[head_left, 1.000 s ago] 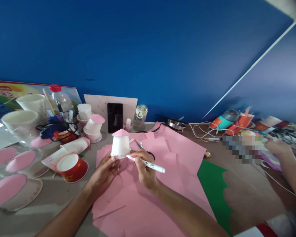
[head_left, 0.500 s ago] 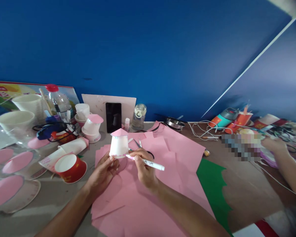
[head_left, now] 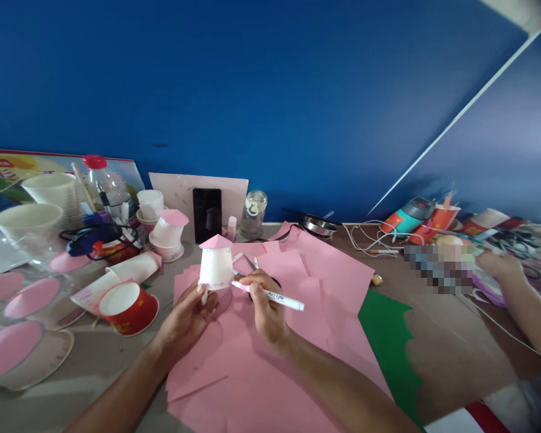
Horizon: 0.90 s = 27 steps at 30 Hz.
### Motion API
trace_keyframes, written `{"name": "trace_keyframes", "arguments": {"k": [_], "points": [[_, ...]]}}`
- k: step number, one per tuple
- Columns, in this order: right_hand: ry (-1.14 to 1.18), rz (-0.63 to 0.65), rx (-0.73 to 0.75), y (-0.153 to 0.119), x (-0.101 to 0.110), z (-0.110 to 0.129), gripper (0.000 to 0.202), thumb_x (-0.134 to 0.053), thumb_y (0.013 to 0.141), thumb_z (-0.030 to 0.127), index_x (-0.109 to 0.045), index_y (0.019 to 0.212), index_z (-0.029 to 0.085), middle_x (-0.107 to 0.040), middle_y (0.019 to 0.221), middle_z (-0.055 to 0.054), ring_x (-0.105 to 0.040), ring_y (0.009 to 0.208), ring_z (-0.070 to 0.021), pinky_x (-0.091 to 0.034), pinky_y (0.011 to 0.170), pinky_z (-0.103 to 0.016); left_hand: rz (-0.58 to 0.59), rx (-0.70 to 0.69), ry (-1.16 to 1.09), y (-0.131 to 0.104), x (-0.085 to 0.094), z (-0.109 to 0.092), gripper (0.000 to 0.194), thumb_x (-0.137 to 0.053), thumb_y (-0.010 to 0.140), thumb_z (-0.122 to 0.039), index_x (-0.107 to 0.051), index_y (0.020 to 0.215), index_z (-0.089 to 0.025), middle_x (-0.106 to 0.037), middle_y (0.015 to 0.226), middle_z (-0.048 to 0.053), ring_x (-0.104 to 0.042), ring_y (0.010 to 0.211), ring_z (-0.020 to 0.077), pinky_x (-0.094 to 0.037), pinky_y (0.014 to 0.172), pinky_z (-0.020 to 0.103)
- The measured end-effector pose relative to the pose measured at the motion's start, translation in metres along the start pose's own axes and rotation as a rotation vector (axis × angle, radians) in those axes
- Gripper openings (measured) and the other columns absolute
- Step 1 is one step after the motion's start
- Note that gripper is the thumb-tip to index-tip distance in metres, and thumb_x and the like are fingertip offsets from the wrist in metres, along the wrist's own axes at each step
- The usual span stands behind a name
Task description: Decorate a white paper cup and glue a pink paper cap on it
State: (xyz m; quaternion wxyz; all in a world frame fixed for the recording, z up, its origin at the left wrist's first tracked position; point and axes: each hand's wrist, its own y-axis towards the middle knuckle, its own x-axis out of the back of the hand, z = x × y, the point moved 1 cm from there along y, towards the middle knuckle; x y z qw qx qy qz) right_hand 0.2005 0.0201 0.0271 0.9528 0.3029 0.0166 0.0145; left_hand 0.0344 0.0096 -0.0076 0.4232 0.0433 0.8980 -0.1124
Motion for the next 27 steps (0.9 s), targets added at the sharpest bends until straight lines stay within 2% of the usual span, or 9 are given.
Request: {"name": "trace_keyframes", "arguments": {"k": [6, 9, 14, 19, 27], "points": [[-0.037, 0.004, 0.041, 0.0012, 0.0003, 0.0025, 0.029, -0.045, 0.099, 0.034, -0.069, 0.088, 0.022, -0.063, 0.075, -0.003, -0.057, 0.072, -0.0186, -0.045, 0.068, -0.034, 0.042, 0.010, 0.012, -0.0008, -0.0046, -0.0011, 0.029, -0.079, 0.077, -0.034, -0.060, 0.062, -0.018, -0.047, 0.052, -0.005, -0.041, 0.051, 0.0098, -0.049, 0.061, 0.026], [-0.044, 0.011, 0.050, 0.0010, -0.0001, 0.0035, 0.028, -0.046, 0.099, 0.033, -0.069, 0.089, 0.022, -0.065, 0.077, -0.003, -0.059, 0.073, -0.0188, -0.046, 0.068, -0.034, 0.009, 0.013, 0.008, -0.0017, -0.0070, -0.0022, 0.027, -0.084, 0.072, -0.034, -0.062, 0.064, -0.018, -0.047, 0.053, -0.006, -0.041, 0.051, 0.0097, -0.048, 0.057, 0.026], [-0.054, 0.015, 0.051, 0.0008, -0.0007, 0.0056, 0.026, -0.046, 0.098, 0.030, -0.070, 0.088, 0.022, -0.068, 0.080, -0.004, -0.060, 0.073, -0.0187, -0.046, 0.068, -0.033, -0.068, -0.007, 0.001, -0.0025, -0.0075, -0.0036, 0.028, -0.090, 0.063, -0.032, -0.065, 0.067, -0.018, -0.052, 0.057, -0.006, -0.044, 0.053, 0.0090, -0.051, 0.062, 0.027], [-0.016, 0.048, 0.010, -0.0001, -0.0005, 0.0045, 0.028, -0.047, 0.097, 0.031, -0.069, 0.084, 0.021, -0.067, 0.078, -0.004, -0.063, 0.077, -0.0202, -0.048, 0.073, -0.035, -0.032, 0.004, 0.007, -0.0026, -0.0071, -0.0029, 0.029, -0.086, 0.069, -0.033, -0.062, 0.064, -0.018, -0.049, 0.055, -0.006, -0.043, 0.053, 0.0093, -0.050, 0.061, 0.027], [-0.036, 0.010, 0.016, -0.0007, -0.0008, 0.0037, 0.029, -0.045, 0.099, 0.034, -0.069, 0.089, 0.022, -0.066, 0.079, -0.004, -0.061, 0.075, -0.0195, -0.047, 0.069, -0.034, 0.012, 0.007, 0.040, -0.0021, -0.0066, -0.0020, 0.029, -0.082, 0.073, -0.035, -0.060, 0.064, -0.018, -0.046, 0.052, -0.005, -0.041, 0.051, 0.0098, -0.046, 0.058, 0.026]]}}
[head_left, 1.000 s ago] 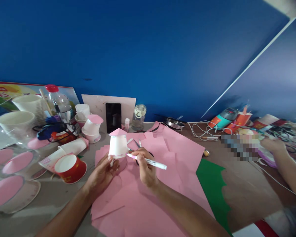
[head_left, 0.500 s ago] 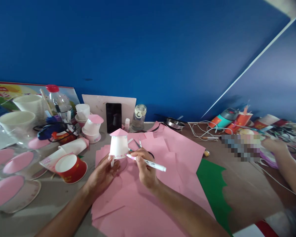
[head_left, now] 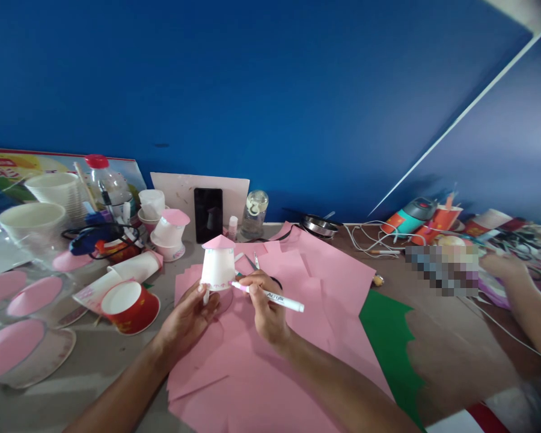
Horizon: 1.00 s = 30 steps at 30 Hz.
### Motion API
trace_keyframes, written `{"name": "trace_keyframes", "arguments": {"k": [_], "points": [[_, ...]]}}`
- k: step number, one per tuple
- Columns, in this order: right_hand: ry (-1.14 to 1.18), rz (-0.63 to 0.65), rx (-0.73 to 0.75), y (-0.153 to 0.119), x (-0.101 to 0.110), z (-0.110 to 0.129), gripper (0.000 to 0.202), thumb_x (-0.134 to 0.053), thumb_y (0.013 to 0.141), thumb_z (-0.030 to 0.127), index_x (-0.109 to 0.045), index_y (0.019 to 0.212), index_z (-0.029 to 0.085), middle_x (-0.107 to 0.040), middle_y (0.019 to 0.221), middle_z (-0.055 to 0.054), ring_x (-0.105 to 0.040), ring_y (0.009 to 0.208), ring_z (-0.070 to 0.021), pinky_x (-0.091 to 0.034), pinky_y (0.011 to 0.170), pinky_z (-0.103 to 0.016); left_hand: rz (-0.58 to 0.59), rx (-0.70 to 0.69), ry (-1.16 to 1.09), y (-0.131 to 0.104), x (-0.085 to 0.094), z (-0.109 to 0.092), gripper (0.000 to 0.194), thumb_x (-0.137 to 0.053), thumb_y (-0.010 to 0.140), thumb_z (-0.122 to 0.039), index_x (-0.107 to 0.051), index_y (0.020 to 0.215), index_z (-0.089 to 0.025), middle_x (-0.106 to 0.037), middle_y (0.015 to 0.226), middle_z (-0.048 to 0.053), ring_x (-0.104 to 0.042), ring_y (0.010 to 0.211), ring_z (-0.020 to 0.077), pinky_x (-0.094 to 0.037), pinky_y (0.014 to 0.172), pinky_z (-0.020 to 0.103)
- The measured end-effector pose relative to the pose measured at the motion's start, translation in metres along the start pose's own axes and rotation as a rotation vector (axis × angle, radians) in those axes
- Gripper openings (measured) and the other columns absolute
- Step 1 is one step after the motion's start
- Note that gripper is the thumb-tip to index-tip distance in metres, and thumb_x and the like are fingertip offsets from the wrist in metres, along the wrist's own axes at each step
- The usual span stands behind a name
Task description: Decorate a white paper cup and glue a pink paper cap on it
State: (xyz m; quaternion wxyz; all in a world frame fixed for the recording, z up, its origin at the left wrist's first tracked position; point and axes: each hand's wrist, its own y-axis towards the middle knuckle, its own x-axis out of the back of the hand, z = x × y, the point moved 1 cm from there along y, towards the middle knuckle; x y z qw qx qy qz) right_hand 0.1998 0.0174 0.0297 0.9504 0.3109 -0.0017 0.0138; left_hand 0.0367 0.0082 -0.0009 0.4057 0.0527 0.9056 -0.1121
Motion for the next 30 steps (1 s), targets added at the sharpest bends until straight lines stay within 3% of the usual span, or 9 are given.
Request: {"name": "trace_keyframes", "arguments": {"k": [6, 17, 21, 30], "points": [[0.026, 0.032, 0.002, 0.0004, 0.0002, 0.0016, 0.028, -0.046, 0.098, 0.032, -0.070, 0.087, 0.022, -0.068, 0.081, -0.005, -0.063, 0.077, -0.0200, -0.048, 0.071, -0.035, 0.016, -0.003, -0.007, 0.0008, 0.0032, 0.0008, 0.027, -0.078, 0.078, -0.035, -0.060, 0.067, -0.018, -0.046, 0.055, -0.006, -0.041, 0.052, 0.0096, -0.045, 0.060, 0.026], [0.030, -0.024, -0.057, -0.0009, 0.0004, -0.0051, 0.031, -0.045, 0.098, 0.037, -0.068, 0.084, 0.021, -0.064, 0.078, -0.004, -0.060, 0.075, -0.0192, -0.049, 0.073, -0.035, 0.022, 0.006, 0.001, 0.0001, 0.0011, -0.0006, 0.028, -0.078, 0.078, -0.034, -0.059, 0.065, -0.017, -0.046, 0.052, -0.005, -0.042, 0.050, 0.0098, -0.048, 0.060, 0.026], [0.090, -0.071, -0.091, -0.0014, 0.0011, -0.0054, 0.033, -0.045, 0.099, 0.039, -0.066, 0.083, 0.020, -0.061, 0.076, -0.004, -0.058, 0.070, -0.0181, -0.047, 0.067, -0.034, -0.028, 0.025, -0.052, 0.0001, 0.0028, -0.0011, 0.025, -0.080, 0.075, -0.030, -0.060, 0.066, -0.018, -0.051, 0.054, -0.005, -0.046, 0.052, 0.0098, -0.053, 0.064, 0.028], [0.019, -0.016, -0.030, -0.0005, 0.0022, -0.0026, 0.032, -0.045, 0.099, 0.037, -0.069, 0.086, 0.022, -0.062, 0.076, -0.003, -0.057, 0.073, -0.0185, -0.045, 0.067, -0.033, -0.175, 0.068, -0.145, -0.0008, 0.0050, -0.0023, 0.025, -0.088, 0.061, -0.024, -0.066, 0.070, -0.017, -0.067, 0.063, -0.002, -0.061, 0.057, 0.0137, -0.059, 0.065, 0.031]]}}
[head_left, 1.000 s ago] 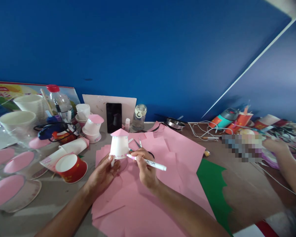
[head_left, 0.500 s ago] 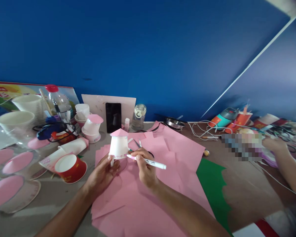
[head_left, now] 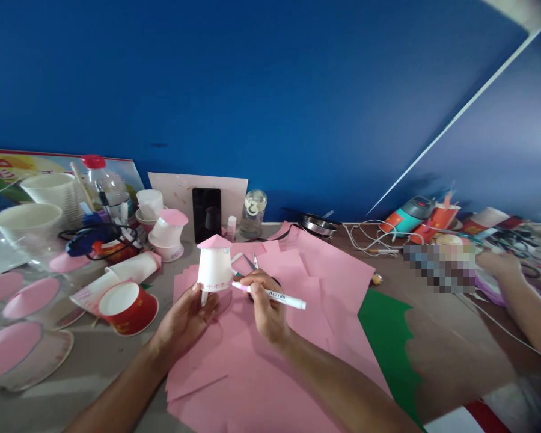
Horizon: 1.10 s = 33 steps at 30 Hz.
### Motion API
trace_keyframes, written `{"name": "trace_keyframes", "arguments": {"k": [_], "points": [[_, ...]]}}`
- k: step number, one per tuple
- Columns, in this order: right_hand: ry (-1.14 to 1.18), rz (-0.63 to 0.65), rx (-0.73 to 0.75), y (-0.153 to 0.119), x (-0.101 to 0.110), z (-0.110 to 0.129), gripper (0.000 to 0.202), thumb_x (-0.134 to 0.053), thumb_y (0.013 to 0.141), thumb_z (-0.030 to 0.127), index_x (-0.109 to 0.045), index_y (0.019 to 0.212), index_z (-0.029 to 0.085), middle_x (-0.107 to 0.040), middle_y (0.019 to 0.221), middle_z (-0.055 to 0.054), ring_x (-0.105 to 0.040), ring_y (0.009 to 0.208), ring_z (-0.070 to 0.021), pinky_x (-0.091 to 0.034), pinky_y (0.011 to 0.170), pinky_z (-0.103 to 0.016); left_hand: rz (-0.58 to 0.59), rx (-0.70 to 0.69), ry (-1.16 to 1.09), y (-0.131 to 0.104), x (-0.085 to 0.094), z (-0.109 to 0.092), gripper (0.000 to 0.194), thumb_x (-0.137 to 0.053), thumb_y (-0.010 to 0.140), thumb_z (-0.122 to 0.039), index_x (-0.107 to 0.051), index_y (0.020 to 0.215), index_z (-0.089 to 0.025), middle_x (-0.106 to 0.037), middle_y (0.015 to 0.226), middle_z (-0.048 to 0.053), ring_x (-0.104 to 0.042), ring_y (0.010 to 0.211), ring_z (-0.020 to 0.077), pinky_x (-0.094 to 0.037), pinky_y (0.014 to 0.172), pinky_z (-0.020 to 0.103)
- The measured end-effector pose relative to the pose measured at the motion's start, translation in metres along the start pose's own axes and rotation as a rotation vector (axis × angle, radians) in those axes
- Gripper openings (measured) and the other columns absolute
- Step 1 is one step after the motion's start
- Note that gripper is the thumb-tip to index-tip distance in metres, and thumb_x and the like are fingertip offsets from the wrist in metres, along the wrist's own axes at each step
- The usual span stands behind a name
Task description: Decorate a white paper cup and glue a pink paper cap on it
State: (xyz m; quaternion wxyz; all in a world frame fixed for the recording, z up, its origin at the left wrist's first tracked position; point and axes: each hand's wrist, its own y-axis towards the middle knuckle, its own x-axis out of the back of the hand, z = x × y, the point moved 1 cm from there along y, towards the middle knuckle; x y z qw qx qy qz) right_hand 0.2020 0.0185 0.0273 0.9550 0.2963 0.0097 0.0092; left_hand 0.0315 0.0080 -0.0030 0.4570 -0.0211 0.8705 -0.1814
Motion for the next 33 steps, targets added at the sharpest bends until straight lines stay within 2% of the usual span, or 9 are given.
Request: {"name": "trace_keyframes", "arguments": {"k": [11, 26, 33], "points": [[-0.010, 0.024, 0.010, 0.0006, -0.0015, 0.0021, 0.031, -0.046, 0.099, 0.037, -0.070, 0.087, 0.021, -0.068, 0.079, -0.005, -0.062, 0.075, -0.0198, -0.049, 0.072, -0.035, -0.047, 0.023, -0.011, 0.0010, 0.0027, 0.0008, 0.016, -0.080, 0.069, -0.023, -0.066, 0.072, -0.018, -0.071, 0.065, 0.000, -0.066, 0.061, 0.0160, -0.059, 0.071, 0.034], [0.032, 0.038, 0.002, 0.0014, -0.0012, 0.0033, 0.030, -0.047, 0.099, 0.036, -0.070, 0.086, 0.022, -0.067, 0.078, -0.004, -0.063, 0.077, -0.0199, -0.050, 0.073, -0.035, -0.030, 0.023, -0.019, 0.0011, 0.0025, 0.0011, 0.016, -0.082, 0.068, -0.023, -0.067, 0.072, -0.019, -0.071, 0.065, 0.000, -0.066, 0.060, 0.0165, -0.059, 0.070, 0.034], [0.036, 0.038, 0.026, 0.0012, -0.0011, 0.0038, 0.029, -0.046, 0.099, 0.034, -0.070, 0.088, 0.022, -0.068, 0.080, -0.004, -0.064, 0.077, -0.0193, -0.049, 0.074, -0.034, -0.080, 0.034, -0.045, 0.0001, 0.0022, 0.0000, 0.015, -0.081, 0.068, -0.019, -0.067, 0.072, -0.019, -0.073, 0.068, 0.000, -0.068, 0.061, 0.0173, -0.059, 0.070, 0.035]]}}
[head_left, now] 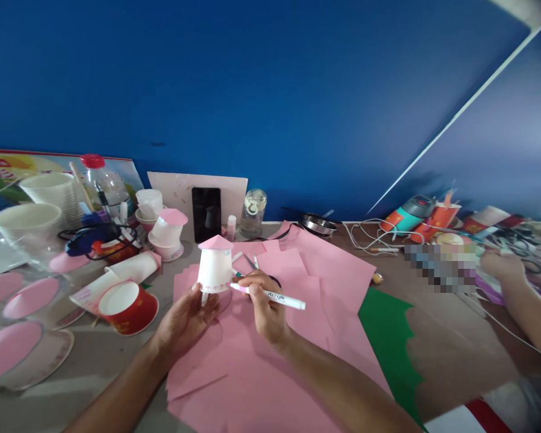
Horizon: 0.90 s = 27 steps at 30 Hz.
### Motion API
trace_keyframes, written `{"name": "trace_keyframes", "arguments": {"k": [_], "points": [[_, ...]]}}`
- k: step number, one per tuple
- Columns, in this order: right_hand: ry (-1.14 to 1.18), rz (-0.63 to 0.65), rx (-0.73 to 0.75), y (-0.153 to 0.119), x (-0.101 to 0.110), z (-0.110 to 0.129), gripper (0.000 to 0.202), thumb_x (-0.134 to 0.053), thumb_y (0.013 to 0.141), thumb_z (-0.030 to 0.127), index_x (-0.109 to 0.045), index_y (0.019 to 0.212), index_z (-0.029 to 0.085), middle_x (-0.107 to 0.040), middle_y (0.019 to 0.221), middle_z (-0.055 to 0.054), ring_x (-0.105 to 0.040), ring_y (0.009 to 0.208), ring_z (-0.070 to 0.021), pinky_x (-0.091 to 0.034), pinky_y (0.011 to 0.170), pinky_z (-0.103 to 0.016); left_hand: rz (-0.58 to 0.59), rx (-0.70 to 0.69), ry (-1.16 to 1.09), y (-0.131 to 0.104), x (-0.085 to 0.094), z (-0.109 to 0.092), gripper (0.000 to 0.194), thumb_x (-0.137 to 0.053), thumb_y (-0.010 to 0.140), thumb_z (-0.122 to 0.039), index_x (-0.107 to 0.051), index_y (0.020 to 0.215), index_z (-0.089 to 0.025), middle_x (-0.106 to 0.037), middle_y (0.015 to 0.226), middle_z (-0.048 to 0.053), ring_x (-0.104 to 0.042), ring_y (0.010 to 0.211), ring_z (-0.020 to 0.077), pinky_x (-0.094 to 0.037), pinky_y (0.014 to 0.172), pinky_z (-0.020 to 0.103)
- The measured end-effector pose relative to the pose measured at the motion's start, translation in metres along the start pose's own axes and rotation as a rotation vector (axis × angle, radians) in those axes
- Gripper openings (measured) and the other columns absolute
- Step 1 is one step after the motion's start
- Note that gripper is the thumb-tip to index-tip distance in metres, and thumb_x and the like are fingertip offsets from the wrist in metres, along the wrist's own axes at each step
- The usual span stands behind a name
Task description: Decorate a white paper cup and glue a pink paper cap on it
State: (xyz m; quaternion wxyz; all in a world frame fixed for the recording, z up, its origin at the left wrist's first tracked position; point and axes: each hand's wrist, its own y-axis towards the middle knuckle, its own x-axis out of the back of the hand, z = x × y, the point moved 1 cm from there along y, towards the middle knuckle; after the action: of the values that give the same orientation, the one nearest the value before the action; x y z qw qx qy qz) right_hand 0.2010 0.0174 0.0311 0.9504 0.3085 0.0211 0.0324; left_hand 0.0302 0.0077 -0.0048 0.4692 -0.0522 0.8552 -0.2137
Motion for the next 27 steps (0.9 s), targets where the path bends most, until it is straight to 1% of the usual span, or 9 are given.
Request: {"name": "trace_keyframes", "arguments": {"k": [7, 10, 14, 16, 19, 21, 24, 25, 27], "points": [[0.014, -0.021, -0.026, -0.002, 0.000, -0.003, 0.029, -0.048, 0.098, 0.034, -0.070, 0.085, 0.021, -0.065, 0.077, -0.003, -0.061, 0.076, -0.0188, -0.049, 0.075, -0.034, 0.043, -0.023, 0.019, -0.002, -0.003, 0.001, 0.016, -0.080, 0.070, -0.021, -0.065, 0.071, -0.018, -0.070, 0.065, -0.001, -0.066, 0.059, 0.0147, -0.058, 0.065, 0.030], [0.037, -0.095, -0.098, -0.004, 0.001, -0.007, 0.030, -0.047, 0.098, 0.040, -0.068, 0.085, 0.022, -0.063, 0.078, -0.003, -0.059, 0.073, -0.0177, -0.049, 0.071, -0.033, 0.060, -0.019, 0.032, 0.000, 0.000, 0.001, 0.016, -0.080, 0.071, -0.022, -0.064, 0.071, -0.018, -0.067, 0.062, -0.001, -0.065, 0.060, 0.0152, -0.057, 0.063, 0.029], [0.097, -0.222, -0.245, -0.005, 0.001, -0.013, 0.034, -0.047, 0.097, 0.051, -0.065, 0.107, 0.023, -0.065, 0.081, -0.002, -0.060, 0.070, -0.0163, -0.048, 0.062, -0.029, 0.044, -0.009, 0.031, 0.001, 0.004, 0.000, 0.016, -0.080, 0.071, -0.023, -0.064, 0.073, -0.018, -0.068, 0.066, 0.000, -0.065, 0.061, 0.0165, -0.057, 0.063, 0.031], [0.130, -0.230, -0.313, -0.003, -0.001, -0.015, 0.044, -0.047, 0.095, 0.056, -0.062, 0.117, 0.021, -0.065, 0.074, -0.001, -0.059, 0.064, -0.0153, -0.047, 0.058, -0.027, 0.095, -0.003, 0.036, 0.001, 0.002, 0.000, 0.015, -0.078, 0.074, -0.024, -0.064, 0.074, -0.018, -0.065, 0.063, -0.001, -0.060, 0.055, 0.0143, -0.057, 0.063, 0.031], [0.164, -0.239, -0.408, 0.002, -0.003, -0.017, 0.053, -0.048, 0.093, 0.062, -0.061, 0.121, 0.018, -0.063, 0.064, 0.001, -0.053, 0.052, -0.0126, -0.043, 0.050, -0.025, 0.174, 0.008, 0.053, -0.001, -0.001, 0.000, 0.014, -0.076, 0.077, -0.025, -0.065, 0.076, -0.018, -0.059, 0.059, -0.003, -0.052, 0.050, 0.0120, -0.055, 0.062, 0.031], [0.172, -0.256, -0.445, 0.005, -0.003, -0.018, 0.054, -0.051, 0.092, 0.062, -0.061, 0.121, 0.018, -0.066, 0.069, -0.001, -0.054, 0.052, -0.0121, -0.041, 0.048, -0.024, 0.186, 0.019, 0.066, -0.002, -0.002, 0.000, 0.015, -0.078, 0.075, -0.026, -0.066, 0.078, -0.018, -0.059, 0.060, -0.003, -0.051, 0.050, 0.0119, -0.054, 0.061, 0.030], [0.185, -0.276, -0.480, 0.007, -0.002, -0.020, 0.052, -0.057, 0.090, 0.059, -0.059, 0.125, 0.021, -0.072, 0.088, -0.005, -0.061, 0.060, -0.0135, -0.043, 0.048, -0.024, 0.216, 0.033, 0.083, -0.003, -0.003, 0.001, 0.017, -0.079, 0.075, -0.028, -0.066, 0.079, -0.018, -0.057, 0.060, -0.003, -0.048, 0.049, 0.0110, -0.053, 0.061, 0.030], [0.191, -0.274, -0.488, 0.007, -0.003, -0.020, 0.053, -0.057, 0.090, 0.058, -0.057, 0.128, 0.021, -0.073, 0.089, -0.005, -0.062, 0.059, -0.0133, -0.043, 0.049, -0.024, 0.234, 0.037, 0.090, -0.003, -0.004, 0.001, 0.018, -0.079, 0.075, -0.030, -0.066, 0.080, -0.017, -0.056, 0.059, -0.004, -0.047, 0.048, 0.0108, -0.052, 0.062, 0.030], [0.211, -0.264, -0.492, 0.007, -0.003, -0.021, 0.053, -0.056, 0.092, 0.056, -0.054, 0.131, 0.020, -0.073, 0.078, -0.003, -0.058, 0.053, -0.0119, -0.044, 0.050, -0.025, 0.270, 0.046, 0.108, -0.004, -0.005, 0.002, 0.021, -0.079, 0.076, -0.033, -0.067, 0.079, -0.017, -0.053, 0.056, -0.004, -0.044, 0.048, 0.0106, -0.051, 0.061, 0.029]]}}
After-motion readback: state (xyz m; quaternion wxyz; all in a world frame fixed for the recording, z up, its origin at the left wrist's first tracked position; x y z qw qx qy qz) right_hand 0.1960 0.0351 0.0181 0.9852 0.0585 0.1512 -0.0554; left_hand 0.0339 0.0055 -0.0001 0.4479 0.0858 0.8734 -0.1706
